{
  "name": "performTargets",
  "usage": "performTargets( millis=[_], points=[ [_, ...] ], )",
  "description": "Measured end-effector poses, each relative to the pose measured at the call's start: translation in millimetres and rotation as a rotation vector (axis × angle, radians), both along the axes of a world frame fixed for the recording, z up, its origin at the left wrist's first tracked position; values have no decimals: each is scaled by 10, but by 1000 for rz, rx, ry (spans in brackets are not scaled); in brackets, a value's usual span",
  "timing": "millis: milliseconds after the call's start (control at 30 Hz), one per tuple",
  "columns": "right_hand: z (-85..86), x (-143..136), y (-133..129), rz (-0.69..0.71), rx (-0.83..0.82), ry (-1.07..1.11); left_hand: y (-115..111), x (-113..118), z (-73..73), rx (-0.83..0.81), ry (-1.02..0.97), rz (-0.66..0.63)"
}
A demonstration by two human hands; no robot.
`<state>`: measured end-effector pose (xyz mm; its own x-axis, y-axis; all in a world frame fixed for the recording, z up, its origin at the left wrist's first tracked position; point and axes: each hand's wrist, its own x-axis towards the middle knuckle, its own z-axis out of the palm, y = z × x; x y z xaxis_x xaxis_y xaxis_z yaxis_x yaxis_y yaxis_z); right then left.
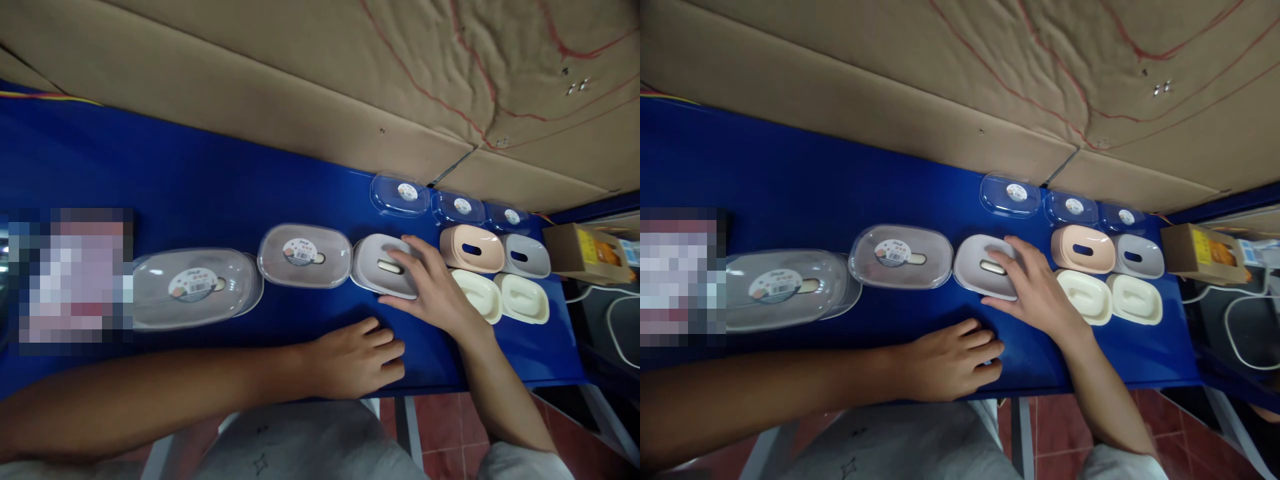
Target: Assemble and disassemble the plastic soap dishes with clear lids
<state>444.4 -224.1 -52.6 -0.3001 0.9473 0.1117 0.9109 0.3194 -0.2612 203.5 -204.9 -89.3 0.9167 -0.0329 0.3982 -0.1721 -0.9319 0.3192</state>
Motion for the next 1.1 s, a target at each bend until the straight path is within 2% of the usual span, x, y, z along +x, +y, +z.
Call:
performTargets(
  millis=[333,667,1100],
  points=[
    [23,17,20,14,22,19,3,0,1,11,9,0],
    [-59,27,34,40,21,1,7,-1,8,11,17,-4],
    [-9,56,65,10,22,50,11,-6,11,-1,35,-12]
  ],
)
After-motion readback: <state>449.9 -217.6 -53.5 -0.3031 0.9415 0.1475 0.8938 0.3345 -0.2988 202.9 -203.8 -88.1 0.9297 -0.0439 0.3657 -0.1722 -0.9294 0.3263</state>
